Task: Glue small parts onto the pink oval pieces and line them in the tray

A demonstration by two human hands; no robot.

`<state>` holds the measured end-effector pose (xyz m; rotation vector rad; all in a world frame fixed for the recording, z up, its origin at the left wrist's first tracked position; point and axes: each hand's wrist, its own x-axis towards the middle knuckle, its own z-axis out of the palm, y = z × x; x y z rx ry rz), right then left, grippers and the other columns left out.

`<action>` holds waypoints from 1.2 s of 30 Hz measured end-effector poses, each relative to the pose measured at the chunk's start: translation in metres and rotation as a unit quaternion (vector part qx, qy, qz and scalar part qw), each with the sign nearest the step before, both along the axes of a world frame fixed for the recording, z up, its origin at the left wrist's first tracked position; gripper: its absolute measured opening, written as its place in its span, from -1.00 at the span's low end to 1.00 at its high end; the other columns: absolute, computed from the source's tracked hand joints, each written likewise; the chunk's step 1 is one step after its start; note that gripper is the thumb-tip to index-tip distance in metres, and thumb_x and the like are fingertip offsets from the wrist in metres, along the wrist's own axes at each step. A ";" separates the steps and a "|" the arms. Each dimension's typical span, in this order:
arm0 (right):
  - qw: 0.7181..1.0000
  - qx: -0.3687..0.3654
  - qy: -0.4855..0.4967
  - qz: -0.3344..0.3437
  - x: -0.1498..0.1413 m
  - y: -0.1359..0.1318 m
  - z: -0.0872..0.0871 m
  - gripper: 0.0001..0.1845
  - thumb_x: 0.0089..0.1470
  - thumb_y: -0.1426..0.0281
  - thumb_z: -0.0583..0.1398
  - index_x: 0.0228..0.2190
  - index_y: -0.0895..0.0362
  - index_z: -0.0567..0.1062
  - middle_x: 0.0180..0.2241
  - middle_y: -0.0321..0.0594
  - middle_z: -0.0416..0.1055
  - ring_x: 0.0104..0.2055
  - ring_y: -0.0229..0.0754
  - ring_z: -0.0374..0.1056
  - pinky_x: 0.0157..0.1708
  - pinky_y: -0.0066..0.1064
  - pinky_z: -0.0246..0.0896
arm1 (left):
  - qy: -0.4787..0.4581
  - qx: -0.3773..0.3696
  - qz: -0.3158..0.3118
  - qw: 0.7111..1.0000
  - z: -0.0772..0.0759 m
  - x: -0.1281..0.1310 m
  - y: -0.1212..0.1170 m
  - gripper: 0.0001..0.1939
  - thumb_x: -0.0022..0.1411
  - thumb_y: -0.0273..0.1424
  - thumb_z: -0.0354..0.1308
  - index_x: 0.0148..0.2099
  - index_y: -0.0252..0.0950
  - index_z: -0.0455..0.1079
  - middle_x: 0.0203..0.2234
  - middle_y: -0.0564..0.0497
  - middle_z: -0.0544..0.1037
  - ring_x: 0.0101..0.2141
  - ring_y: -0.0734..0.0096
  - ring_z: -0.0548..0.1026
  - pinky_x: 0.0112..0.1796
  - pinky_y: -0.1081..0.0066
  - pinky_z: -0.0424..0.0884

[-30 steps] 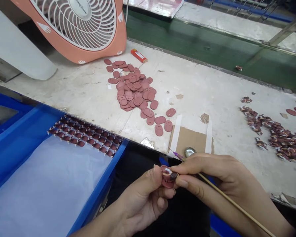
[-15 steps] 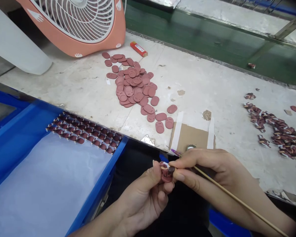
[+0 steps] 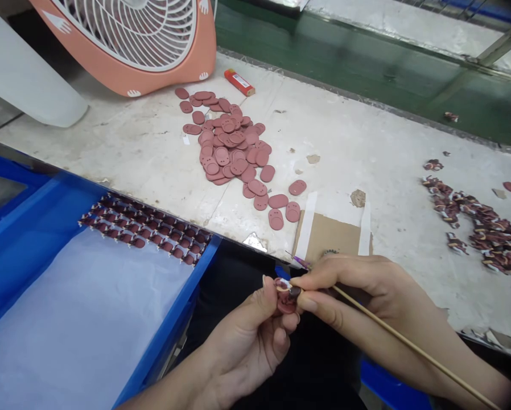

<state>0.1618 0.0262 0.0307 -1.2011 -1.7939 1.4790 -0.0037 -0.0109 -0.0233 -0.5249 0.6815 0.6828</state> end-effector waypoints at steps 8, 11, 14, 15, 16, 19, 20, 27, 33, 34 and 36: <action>1.000 0.004 -0.001 0.001 -0.001 0.000 0.000 -0.88 0.22 0.48 0.26 -0.32 0.08 0.62 -0.38 -0.38 0.57 -0.36 -0.32 0.50 -0.30 -0.59 0.37 | 0.005 0.004 0.000 1.000 -0.001 -0.003 0.000 -0.56 0.35 -0.35 0.08 -0.52 -0.43 0.57 -0.69 -0.03 0.59 -0.66 0.54 0.57 -0.64 0.67 0.49; 1.000 0.012 0.001 -0.009 -0.002 0.000 0.000 -0.87 0.20 0.45 0.27 -0.35 0.03 0.63 -0.39 -0.38 0.57 -0.38 -0.28 0.50 -0.33 -0.54 0.40 | -0.013 0.034 0.005 0.999 -0.003 -0.005 -0.002 -0.79 -0.02 -0.34 0.44 -0.49 -0.42 0.59 -0.66 0.00 0.61 -0.63 0.53 0.59 -0.60 0.67 0.51; 1.000 0.015 0.006 -0.013 -0.004 0.001 0.001 -0.86 0.19 0.46 0.27 -0.36 0.02 0.63 -0.41 -0.40 0.56 -0.40 -0.29 0.49 -0.34 -0.55 0.40 | -0.004 0.057 -0.003 0.998 -0.004 -0.006 -0.003 -0.66 -0.31 -0.34 0.57 -0.47 -0.42 0.60 -0.66 0.03 0.61 -0.62 0.57 0.57 -0.60 0.70 0.50; 1.000 0.016 0.007 -0.013 -0.005 0.001 0.001 -0.86 0.19 0.46 0.27 -0.35 0.02 0.63 -0.41 -0.41 0.56 -0.40 -0.29 0.48 -0.34 -0.55 0.39 | 0.004 0.065 -0.006 0.998 -0.004 -0.006 -0.003 -0.65 -0.32 -0.32 0.58 -0.47 -0.41 0.60 -0.66 0.04 0.61 -0.63 0.58 0.56 -0.60 0.71 0.49; 1.000 0.018 0.008 -0.012 -0.005 0.001 0.001 -0.86 0.20 0.47 0.26 -0.33 0.02 0.63 -0.42 -0.41 0.56 -0.40 -0.29 0.48 -0.33 -0.55 0.39 | 0.012 0.074 -0.007 0.997 -0.004 -0.006 -0.003 -0.65 -0.31 -0.31 0.58 -0.47 -0.41 0.60 -0.66 0.05 0.60 -0.62 0.59 0.56 -0.60 0.71 0.49; 0.999 0.045 0.002 0.002 -0.004 0.000 0.001 -0.86 0.22 0.47 0.26 -0.24 0.02 0.63 -0.40 -0.39 0.56 -0.39 -0.29 0.47 -0.31 -0.54 0.40 | 0.023 0.116 -0.003 0.993 -0.007 -0.008 -0.003 -0.68 -0.21 -0.28 0.55 -0.44 -0.39 0.61 -0.63 0.05 0.61 -0.60 0.60 0.56 -0.57 0.68 0.53; 0.998 0.069 -0.006 0.006 -0.002 -0.001 0.000 -0.86 0.23 0.46 0.27 -0.20 0.03 0.62 -0.37 -0.38 0.56 -0.37 -0.30 0.47 -0.30 -0.56 0.41 | 0.024 0.134 0.001 0.991 -0.009 -0.009 -0.003 -0.69 -0.16 -0.27 0.54 -0.43 -0.38 0.61 -0.61 0.05 0.61 -0.59 0.60 0.56 -0.55 0.66 0.54; 0.968 0.220 -0.099 -0.070 0.022 -0.009 -0.008 -0.82 0.30 0.34 0.24 -0.07 -0.09 0.52 -0.20 -0.38 0.53 -0.23 -0.33 0.49 -0.27 -0.69 0.40 | -0.025 0.172 0.000 0.985 -0.017 -0.022 0.006 -0.56 -0.10 -0.15 0.49 -0.29 -0.42 0.61 -0.58 0.06 0.54 -0.60 0.61 0.50 -0.58 0.62 0.54; 0.967 0.225 -0.096 -0.065 0.020 -0.013 -0.016 -0.82 0.31 0.37 0.23 -0.07 -0.09 0.52 -0.20 -0.37 0.54 -0.22 -0.29 0.51 -0.29 -0.64 0.44 | -0.018 0.176 -0.007 0.984 -0.014 -0.027 0.011 -0.59 0.04 -0.12 0.41 -0.28 -0.41 0.59 -0.55 0.11 0.41 -0.62 0.72 0.37 -0.60 0.70 0.43; 0.967 0.226 -0.094 -0.062 0.019 -0.014 -0.016 -0.82 0.30 0.38 0.22 -0.07 -0.08 0.52 -0.21 -0.35 0.54 -0.22 -0.27 0.51 -0.30 -0.62 0.44 | -0.013 0.176 -0.008 0.984 -0.014 -0.028 0.011 -0.58 0.01 -0.11 0.43 -0.28 -0.40 0.60 -0.55 0.12 0.40 -0.62 0.73 0.35 -0.60 0.71 0.41; 0.967 0.229 -0.090 -0.057 0.016 -0.014 -0.017 -0.81 0.29 0.41 0.23 -0.08 -0.05 0.53 -0.20 -0.32 0.55 -0.20 -0.23 0.52 -0.33 -0.59 0.45 | -0.009 0.179 -0.008 0.984 -0.013 -0.028 0.012 -0.56 -0.06 -0.11 0.46 -0.28 -0.39 0.60 -0.55 0.13 0.39 -0.62 0.74 0.34 -0.60 0.71 0.40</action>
